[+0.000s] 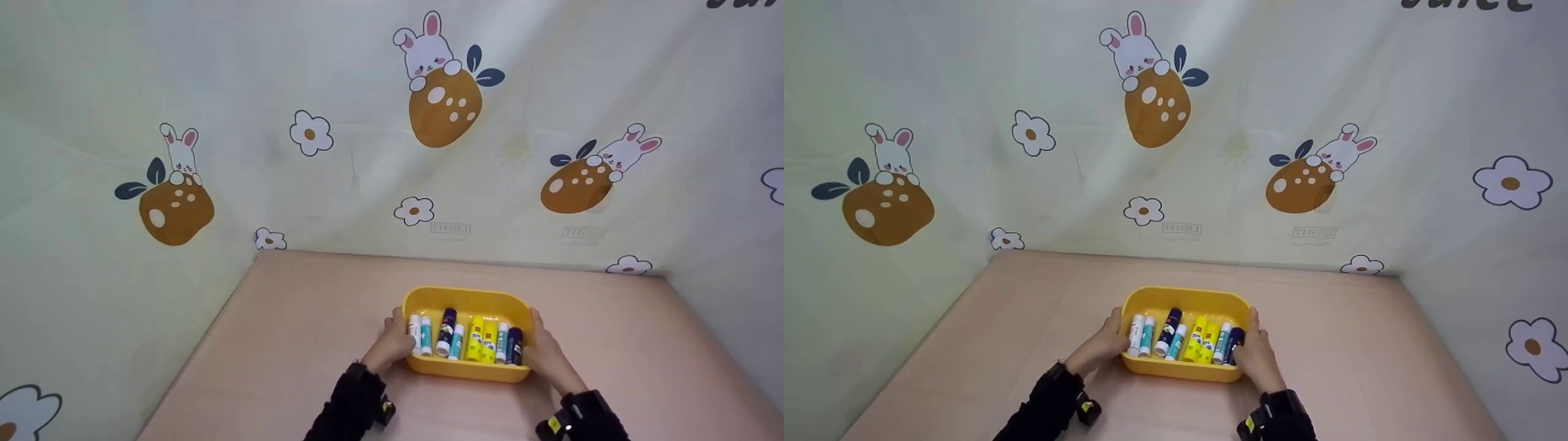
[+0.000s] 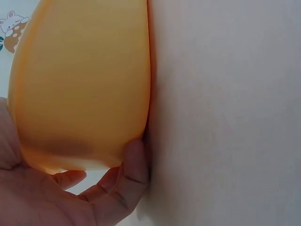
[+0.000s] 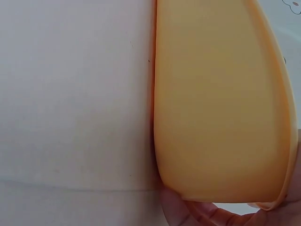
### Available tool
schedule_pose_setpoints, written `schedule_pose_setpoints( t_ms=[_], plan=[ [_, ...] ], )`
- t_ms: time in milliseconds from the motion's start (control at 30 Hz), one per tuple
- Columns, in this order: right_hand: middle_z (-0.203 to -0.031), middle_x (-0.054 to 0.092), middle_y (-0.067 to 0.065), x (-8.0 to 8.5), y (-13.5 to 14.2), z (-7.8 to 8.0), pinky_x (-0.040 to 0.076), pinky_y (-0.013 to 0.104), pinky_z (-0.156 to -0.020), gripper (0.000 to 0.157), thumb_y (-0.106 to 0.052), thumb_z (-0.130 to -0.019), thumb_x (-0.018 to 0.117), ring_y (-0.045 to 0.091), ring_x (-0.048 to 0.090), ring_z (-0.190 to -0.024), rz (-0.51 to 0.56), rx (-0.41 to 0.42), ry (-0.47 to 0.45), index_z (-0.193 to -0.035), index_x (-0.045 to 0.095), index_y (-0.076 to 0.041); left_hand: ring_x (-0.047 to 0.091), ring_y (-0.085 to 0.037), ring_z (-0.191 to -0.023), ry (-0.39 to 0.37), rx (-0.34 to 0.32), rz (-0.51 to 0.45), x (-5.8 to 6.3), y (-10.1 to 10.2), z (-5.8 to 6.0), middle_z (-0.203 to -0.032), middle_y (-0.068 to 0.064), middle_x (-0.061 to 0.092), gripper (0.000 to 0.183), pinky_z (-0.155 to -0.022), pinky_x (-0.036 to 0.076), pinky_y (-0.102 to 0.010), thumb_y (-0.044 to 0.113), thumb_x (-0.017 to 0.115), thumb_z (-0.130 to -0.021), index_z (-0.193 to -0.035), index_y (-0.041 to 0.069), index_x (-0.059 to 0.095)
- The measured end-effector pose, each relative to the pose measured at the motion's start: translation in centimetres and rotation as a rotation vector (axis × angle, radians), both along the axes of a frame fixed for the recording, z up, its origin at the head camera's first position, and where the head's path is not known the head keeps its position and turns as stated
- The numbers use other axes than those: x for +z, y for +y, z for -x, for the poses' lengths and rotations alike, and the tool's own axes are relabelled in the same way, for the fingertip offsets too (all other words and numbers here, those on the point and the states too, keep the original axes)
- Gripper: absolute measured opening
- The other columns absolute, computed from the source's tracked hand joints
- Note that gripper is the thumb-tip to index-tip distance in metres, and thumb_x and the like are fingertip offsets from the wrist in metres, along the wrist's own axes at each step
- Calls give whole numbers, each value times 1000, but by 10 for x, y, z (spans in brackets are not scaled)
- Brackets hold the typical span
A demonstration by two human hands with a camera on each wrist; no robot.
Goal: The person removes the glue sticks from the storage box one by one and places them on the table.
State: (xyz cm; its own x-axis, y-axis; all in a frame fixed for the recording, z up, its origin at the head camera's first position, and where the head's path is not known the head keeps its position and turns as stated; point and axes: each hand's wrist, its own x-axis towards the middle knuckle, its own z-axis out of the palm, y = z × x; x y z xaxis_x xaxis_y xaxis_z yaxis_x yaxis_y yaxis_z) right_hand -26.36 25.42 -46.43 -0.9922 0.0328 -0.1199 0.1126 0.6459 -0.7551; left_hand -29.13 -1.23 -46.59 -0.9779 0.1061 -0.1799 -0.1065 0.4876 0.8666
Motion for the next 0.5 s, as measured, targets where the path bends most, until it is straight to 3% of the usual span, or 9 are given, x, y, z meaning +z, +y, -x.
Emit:
schedule_pose_setpoints(
  t_ms=[500],
  plan=[
    [-142, 13, 35, -5, 0, -25, 12, 58, -103, 93, 21, -65, 40, 51, 18, -128, -9, 3, -39, -141, -12, 5, 36, -30, -101, -43, -53, 1, 2, -6, -26, -112, -14, 35, 68, -92, 36, -45, -8, 47, -75, -136, 5, 22]
  ],
)
